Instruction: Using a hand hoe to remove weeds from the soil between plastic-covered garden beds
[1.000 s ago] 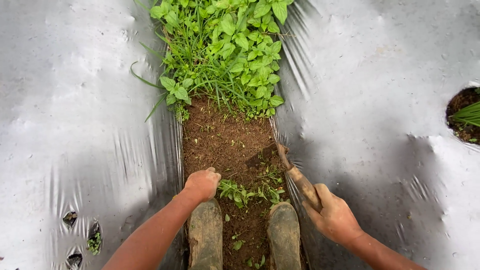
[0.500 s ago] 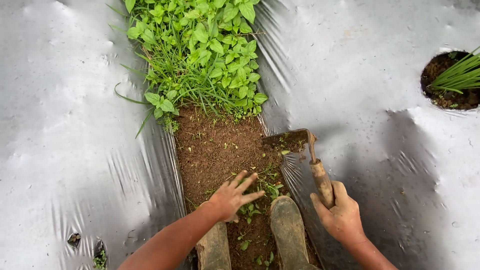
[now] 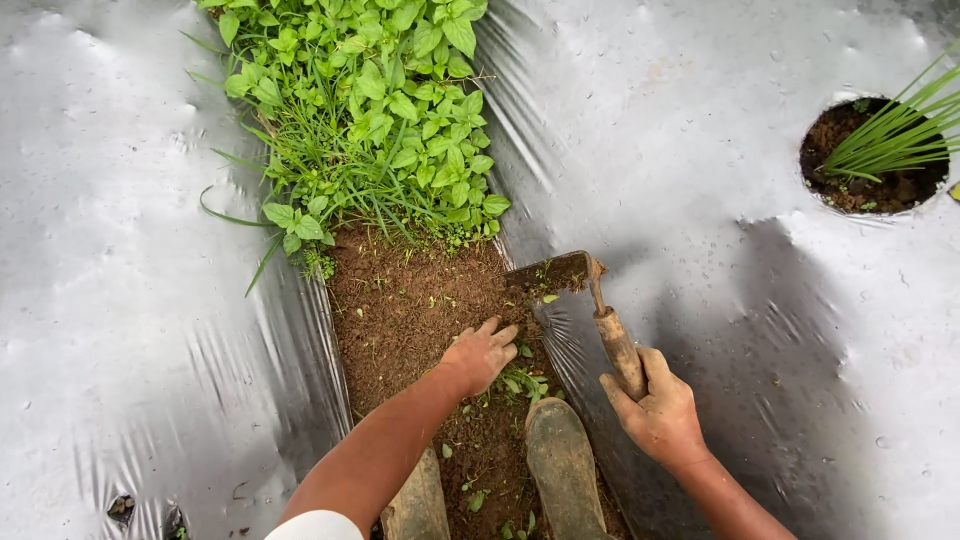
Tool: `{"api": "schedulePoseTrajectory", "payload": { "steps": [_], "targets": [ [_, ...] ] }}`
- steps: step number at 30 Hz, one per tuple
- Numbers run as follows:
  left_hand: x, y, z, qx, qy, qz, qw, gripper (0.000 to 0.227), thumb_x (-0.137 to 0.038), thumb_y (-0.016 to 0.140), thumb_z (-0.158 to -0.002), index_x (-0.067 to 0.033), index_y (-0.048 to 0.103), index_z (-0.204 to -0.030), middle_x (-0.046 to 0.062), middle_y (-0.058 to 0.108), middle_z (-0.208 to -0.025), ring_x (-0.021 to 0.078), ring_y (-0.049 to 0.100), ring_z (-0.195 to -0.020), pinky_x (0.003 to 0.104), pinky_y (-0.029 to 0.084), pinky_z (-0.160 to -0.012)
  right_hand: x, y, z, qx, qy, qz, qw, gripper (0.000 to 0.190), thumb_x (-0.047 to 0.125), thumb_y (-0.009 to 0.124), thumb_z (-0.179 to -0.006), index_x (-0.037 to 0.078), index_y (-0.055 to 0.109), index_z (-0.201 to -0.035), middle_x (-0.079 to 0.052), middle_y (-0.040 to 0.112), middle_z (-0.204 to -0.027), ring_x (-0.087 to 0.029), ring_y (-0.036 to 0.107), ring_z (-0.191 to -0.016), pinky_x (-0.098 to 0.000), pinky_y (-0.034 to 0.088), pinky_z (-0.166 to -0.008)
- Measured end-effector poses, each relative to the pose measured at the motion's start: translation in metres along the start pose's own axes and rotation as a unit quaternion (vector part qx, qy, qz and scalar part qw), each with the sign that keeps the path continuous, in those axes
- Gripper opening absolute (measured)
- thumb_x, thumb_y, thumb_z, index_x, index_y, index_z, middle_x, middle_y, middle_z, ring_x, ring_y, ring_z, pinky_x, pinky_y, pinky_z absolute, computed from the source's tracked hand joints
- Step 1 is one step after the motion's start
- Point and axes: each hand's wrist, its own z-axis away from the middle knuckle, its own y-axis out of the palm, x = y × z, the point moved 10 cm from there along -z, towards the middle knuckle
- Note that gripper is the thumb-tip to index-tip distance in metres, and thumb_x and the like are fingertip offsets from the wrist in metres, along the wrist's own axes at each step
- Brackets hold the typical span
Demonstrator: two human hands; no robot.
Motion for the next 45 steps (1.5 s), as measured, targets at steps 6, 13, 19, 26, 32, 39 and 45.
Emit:
{"api": "schedulePoseTrajectory", "payload": {
  "steps": [6,13,19,26,32,39,45],
  "targets": [
    [0.013,0.033,0.002,-0.054,0.007,0.088,0.995,0.060,0.010,0.050,-0.090,-0.0108,0.045,-0.146,0.013,0.038,-0.154,0.0313,0.031,-0.146,0.051,0.027,-0.122,-0.004,0.000,-0.002,0.008,-0.020,0.011,1.000,0.048,0.047,0.075,-0.085,0.019,0.055,-0.119,-0.004,0.067,-0.089,-0.026,0.057,-0.069,-0.0480,0.045,-0.065],
    [-0.031,-0.050,0.052,-0.096,0.028,0.073,0.992,0.088,-0.033,0.066,-0.094,-0.0310,0.014,-0.165,0.018,0.004,-0.172,0.0417,0.004,-0.157,0.061,0.030,-0.121,0.041,-0.033,0.018,-0.135,-0.191,-0.102,0.967,0.030,0.010,0.086,-0.077,0.008,0.065,-0.098,-0.021,0.069,-0.066,-0.039,0.074,-0.062,-0.0468,0.056,-0.051],
    [-0.057,-0.026,0.048,-0.004,0.042,-0.117,0.992,0.100,-0.067,0.063,-0.084,-0.0350,0.013,-0.164,0.011,0.002,-0.174,0.0404,-0.005,-0.157,0.079,0.010,-0.116,0.032,-0.029,0.016,-0.122,-0.185,-0.097,0.970,0.029,0.012,0.086,-0.080,0.008,0.065,-0.101,-0.021,0.069,-0.067,-0.040,0.074,-0.063,-0.0494,0.055,-0.048],
    [0.016,0.039,0.055,-0.017,-0.018,-0.074,0.997,0.064,-0.042,0.063,-0.098,-0.0310,0.036,-0.155,0.012,0.024,-0.167,0.0371,0.019,-0.154,0.067,0.029,-0.119,0.034,-0.026,0.017,-0.093,-0.168,-0.086,0.978,0.027,0.012,0.082,-0.083,0.008,0.064,-0.102,-0.022,0.070,-0.070,-0.041,0.074,-0.067,-0.0516,0.055,-0.047],
    [0.079,0.070,0.079,-0.037,-0.131,0.110,0.984,0.062,0.018,0.046,-0.090,-0.0159,0.050,-0.142,0.016,0.014,-0.169,0.0394,0.020,-0.152,0.054,0.033,-0.122,0.008,0.005,0.006,0.049,-0.058,0.028,0.997,0.044,0.046,0.072,-0.088,0.020,0.055,-0.120,-0.003,0.064,-0.090,-0.029,0.053,-0.069,-0.0537,0.041,-0.064],
    [0.100,0.106,0.119,-0.030,-0.236,0.310,0.920,0.074,0.025,0.040,-0.082,-0.0165,0.047,-0.142,0.015,0.009,-0.171,0.0415,0.008,-0.157,0.052,0.019,-0.130,0.009,0.006,0.005,0.047,-0.016,0.050,0.998,0.050,0.046,0.073,-0.085,0.020,0.054,-0.123,-0.005,0.069,-0.099,-0.034,0.062,-0.079,-0.0552,0.047,-0.068],
    [0.115,0.149,0.164,-0.211,-0.278,0.409,0.843,0.052,0.012,0.055,-0.079,-0.0071,0.056,-0.127,0.013,0.041,-0.144,0.0321,0.045,-0.133,0.043,0.042,-0.112,0.013,-0.001,0.010,0.051,0.050,0.061,0.996,0.045,0.046,0.074,-0.084,0.017,0.057,-0.114,-0.006,0.068,-0.088,-0.028,0.058,-0.075,-0.0437,0.048,-0.069]
  ]
}}
